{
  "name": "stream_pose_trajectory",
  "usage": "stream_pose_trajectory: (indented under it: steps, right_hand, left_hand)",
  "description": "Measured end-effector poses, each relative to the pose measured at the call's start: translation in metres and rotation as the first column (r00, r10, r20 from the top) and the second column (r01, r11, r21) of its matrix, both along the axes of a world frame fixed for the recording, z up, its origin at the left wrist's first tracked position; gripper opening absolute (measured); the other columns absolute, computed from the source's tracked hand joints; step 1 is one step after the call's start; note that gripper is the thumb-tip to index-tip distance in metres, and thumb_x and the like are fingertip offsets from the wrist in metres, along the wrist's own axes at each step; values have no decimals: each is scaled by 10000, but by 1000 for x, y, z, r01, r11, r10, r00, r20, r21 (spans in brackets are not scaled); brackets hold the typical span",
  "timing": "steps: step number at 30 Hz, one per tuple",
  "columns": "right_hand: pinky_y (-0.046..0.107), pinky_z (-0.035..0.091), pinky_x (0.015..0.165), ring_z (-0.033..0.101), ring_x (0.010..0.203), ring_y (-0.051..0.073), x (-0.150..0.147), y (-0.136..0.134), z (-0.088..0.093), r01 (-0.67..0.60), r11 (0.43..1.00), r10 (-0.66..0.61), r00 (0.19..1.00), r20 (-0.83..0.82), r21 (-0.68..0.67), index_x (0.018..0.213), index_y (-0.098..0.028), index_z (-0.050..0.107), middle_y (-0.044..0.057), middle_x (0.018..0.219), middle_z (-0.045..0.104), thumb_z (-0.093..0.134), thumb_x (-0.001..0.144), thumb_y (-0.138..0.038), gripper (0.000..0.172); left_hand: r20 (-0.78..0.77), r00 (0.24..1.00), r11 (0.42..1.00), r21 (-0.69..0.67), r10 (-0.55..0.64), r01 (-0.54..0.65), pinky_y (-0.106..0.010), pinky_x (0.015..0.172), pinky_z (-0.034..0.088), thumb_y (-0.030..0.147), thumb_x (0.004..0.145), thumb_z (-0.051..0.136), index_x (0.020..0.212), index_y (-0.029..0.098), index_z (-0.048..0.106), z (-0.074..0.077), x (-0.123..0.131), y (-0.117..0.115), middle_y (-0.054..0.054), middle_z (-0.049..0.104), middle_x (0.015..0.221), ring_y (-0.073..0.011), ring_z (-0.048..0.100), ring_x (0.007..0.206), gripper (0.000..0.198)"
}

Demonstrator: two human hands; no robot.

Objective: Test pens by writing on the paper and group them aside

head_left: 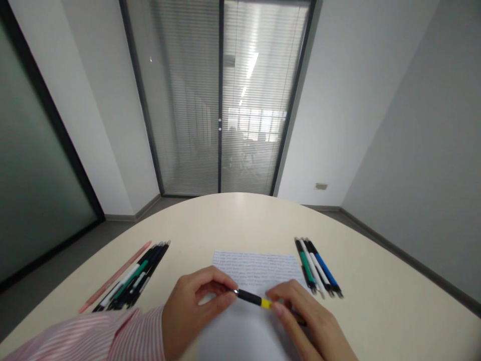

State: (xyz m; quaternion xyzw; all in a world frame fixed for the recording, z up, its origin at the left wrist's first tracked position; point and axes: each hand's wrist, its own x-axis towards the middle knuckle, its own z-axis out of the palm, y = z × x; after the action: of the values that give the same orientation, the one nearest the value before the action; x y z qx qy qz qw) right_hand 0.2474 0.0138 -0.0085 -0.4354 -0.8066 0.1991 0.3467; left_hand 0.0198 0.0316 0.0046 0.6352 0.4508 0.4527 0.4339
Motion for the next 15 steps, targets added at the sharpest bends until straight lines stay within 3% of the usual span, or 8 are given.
stream_pose_trajectory:
  steps: [2, 5, 6, 9, 12, 13, 15]
  right_hand:
    - [245, 471, 661, 581, 723, 156, 0, -2, -2, 51, 998, -51, 999, -15, 37, 1014, -257, 493, -4, 862, 586, 569, 853, -221, 181]
    - [243, 460, 615, 563, 670, 155, 0, -3, -1, 60, 998, -59, 997, -38, 6, 872, -249, 500, -14, 776, 564, 526, 874, -231, 32]
    - [246, 460, 628, 570, 681, 157, 0, -3, 1, 46, 999, -48, 998, -50, -29, 852, -245, 508, -10, 767, 574, 487, 900, -249, 53]
    - [247, 449, 629, 585, 669, 160, 0, -2, 6, 17, 991, -24, 998, -59, -130, 811, -232, 553, -3, 725, 603, 425, 936, -335, 207]
    - [250, 400, 552, 523, 533, 142, -1, -2, 8, 48, 980, -60, 996, -60, -191, 598, -222, 512, -22, 564, 524, 362, 954, -405, 427]
    - [252, 384, 532, 497, 505, 137, -2, -2, 8, 59, 974, -81, 992, -95, -218, 576, -220, 510, -30, 529, 493, 374, 947, -430, 447]
    - [251, 364, 500, 465, 476, 129, -2, -3, 7, 48, 956, -127, 957, -262, -290, 712, -219, 603, -52, 515, 470, 499, 883, -487, 334]
  left_hand:
    - [36, 999, 1000, -29, 2, -1, -219, 667, 519, 229, 709, 701, 766, 147, 693, -2, -1, 0, -41, 700, 721, -167, 656, 700, 101]
    - [67, 998, 999, -50, 7, -4, -223, 653, 512, 230, 703, 709, 768, 141, 682, -4, -2, -1, -43, 692, 720, -169, 650, 697, 113]
    - [69, 998, 999, -48, 8, -5, -225, 649, 510, 227, 701, 708, 759, 140, 677, -4, -2, -1, -42, 687, 716, -169, 647, 695, 109]
    - [76, 997, 1000, -21, 2, 0, -230, 640, 508, 223, 707, 697, 745, 139, 657, -1, -1, -2, -39, 674, 710, -167, 636, 687, 100]
    - [42, 999, 999, 34, -25, 24, -234, 653, 509, 222, 720, 685, 728, 140, 652, 1, 0, -3, -41, 670, 715, -168, 629, 689, 88]
    - [27, 999, 998, 49, -30, 28, -235, 662, 509, 222, 725, 682, 726, 142, 654, 1, 0, -4, -43, 670, 720, -169, 630, 696, 85]
    - [14, 1000, 998, 49, -26, 25, -240, 673, 508, 237, 741, 669, 738, 144, 652, 1, 1, -3, -48, 673, 731, -174, 634, 712, 95]
